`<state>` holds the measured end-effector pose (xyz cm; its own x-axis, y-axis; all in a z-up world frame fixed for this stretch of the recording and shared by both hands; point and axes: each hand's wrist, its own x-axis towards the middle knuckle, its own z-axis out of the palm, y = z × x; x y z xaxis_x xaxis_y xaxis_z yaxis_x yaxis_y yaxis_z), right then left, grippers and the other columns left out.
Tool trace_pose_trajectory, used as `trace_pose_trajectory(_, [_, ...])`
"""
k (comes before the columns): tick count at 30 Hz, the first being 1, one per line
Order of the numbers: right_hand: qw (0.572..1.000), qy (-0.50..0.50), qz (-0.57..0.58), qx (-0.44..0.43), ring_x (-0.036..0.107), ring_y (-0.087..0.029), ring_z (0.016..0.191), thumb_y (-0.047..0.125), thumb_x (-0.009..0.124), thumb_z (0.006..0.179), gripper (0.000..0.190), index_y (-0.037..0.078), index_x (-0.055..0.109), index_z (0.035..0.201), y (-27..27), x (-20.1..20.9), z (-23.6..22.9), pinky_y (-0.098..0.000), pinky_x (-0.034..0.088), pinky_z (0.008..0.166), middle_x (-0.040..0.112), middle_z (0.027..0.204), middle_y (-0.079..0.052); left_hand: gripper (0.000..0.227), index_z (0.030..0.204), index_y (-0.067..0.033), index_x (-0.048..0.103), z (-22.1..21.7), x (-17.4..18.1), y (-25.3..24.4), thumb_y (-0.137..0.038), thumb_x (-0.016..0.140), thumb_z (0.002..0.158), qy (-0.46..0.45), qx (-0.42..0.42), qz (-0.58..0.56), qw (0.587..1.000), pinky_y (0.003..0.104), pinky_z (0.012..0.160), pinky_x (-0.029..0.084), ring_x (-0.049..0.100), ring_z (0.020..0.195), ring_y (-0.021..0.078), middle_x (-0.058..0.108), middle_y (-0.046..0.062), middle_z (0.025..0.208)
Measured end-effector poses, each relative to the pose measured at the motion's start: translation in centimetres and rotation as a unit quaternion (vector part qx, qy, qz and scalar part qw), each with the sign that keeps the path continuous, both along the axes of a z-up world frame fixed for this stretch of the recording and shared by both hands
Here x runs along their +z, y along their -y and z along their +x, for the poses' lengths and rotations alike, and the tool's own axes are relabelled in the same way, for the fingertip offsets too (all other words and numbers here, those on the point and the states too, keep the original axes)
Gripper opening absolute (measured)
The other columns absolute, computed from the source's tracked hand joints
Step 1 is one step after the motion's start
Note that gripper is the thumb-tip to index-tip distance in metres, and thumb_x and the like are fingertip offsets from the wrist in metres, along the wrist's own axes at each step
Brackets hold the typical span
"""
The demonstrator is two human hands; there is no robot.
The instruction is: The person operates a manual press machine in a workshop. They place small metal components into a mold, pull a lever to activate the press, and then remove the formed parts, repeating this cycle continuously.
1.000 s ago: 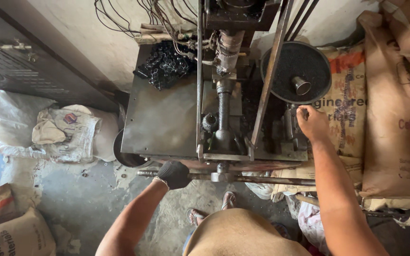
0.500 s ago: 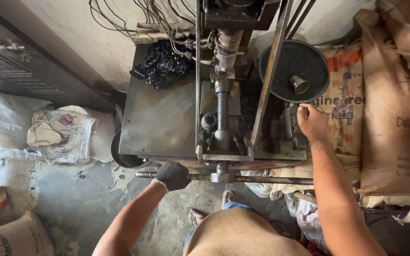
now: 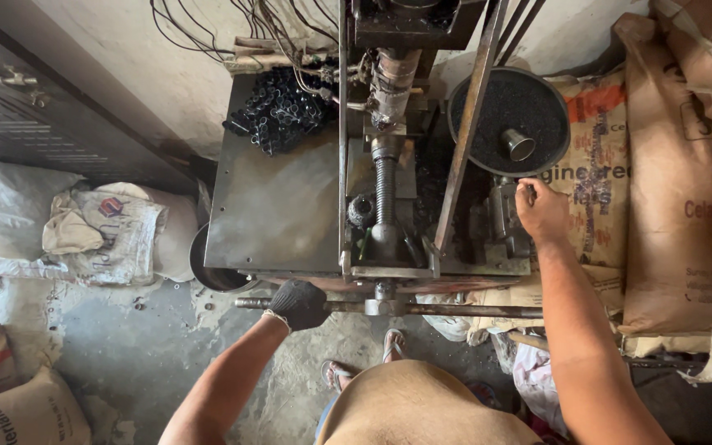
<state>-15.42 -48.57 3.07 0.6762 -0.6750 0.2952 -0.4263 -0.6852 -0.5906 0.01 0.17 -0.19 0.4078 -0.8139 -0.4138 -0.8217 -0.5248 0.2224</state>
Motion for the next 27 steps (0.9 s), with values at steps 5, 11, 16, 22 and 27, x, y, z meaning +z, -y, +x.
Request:
trace_pose_trajectory(5, [1.000,-0.013,0.002,-0.017,0.068,-0.021,0.065,0.028,0.065,0.099,0.025,0.012,0.078,0.113,-0.3,0.2,0.0,-0.0348,0.052,0.062,0.070,0.073,-0.010,0.038,0.075,-0.0125,0.078,0.1,-0.4,-0.1,-0.043,0.058,0.086,-0.001,-0.006,-0.005,1.000,0.051,0.073,0.058,0.072,0.074,0.0385,0.072,0.018,0.077])
trace_pose_trajectory(11, [0.998,-0.045,-0.003,-0.053,0.069,-0.023,0.067,0.031,0.066,0.097,0.025,0.018,0.079,0.114,-0.6,0.7,0.2,-0.0376,0.052,0.062,0.071,0.075,-0.009,0.037,0.073,-0.0132,0.077,0.2,-0.5,-0.2,-0.044,0.061,0.084,-0.007,-0.003,-0.027,1.000,0.052,0.072,0.057,0.071,0.074,0.0397,0.072,0.018,0.076])
trace_pose_trajectory(16, [0.999,-0.029,0.002,-0.042,0.071,-0.022,0.070,0.032,0.065,0.098,0.025,0.018,0.078,0.115,-0.7,0.6,0.1,-0.0364,0.054,0.066,0.073,0.079,-0.007,0.036,0.073,-0.0128,0.077,0.3,-0.6,-0.3,-0.043,0.062,0.083,-0.004,-0.011,-0.031,0.999,0.052,0.072,0.057,0.071,0.074,0.0397,0.072,0.018,0.076])
trace_pose_trajectory(22, [1.000,0.006,-0.010,-0.023,0.072,-0.024,0.072,0.027,0.065,0.099,0.023,0.014,0.077,0.114,-0.2,-0.3,-0.1,-0.0356,0.055,0.066,0.074,0.083,-0.009,0.035,0.075,-0.0129,0.078,0.2,-0.7,-0.5,-0.043,0.062,0.083,0.003,-0.016,-0.057,0.998,0.050,0.072,0.058,0.072,0.074,0.0387,0.073,0.017,0.077])
trace_pose_trajectory(27, [0.997,0.040,-0.061,-0.001,0.074,-0.029,0.079,0.027,0.065,0.100,0.022,0.012,0.077,0.111,0.1,-0.8,0.0,-0.0388,0.057,0.071,0.074,0.087,-0.014,0.035,0.075,-0.0130,0.079,0.1,-0.7,-0.5,-0.043,0.063,0.081,0.016,-0.019,-0.048,0.999,0.051,0.073,0.057,0.072,0.077,0.0390,0.073,0.017,0.081])
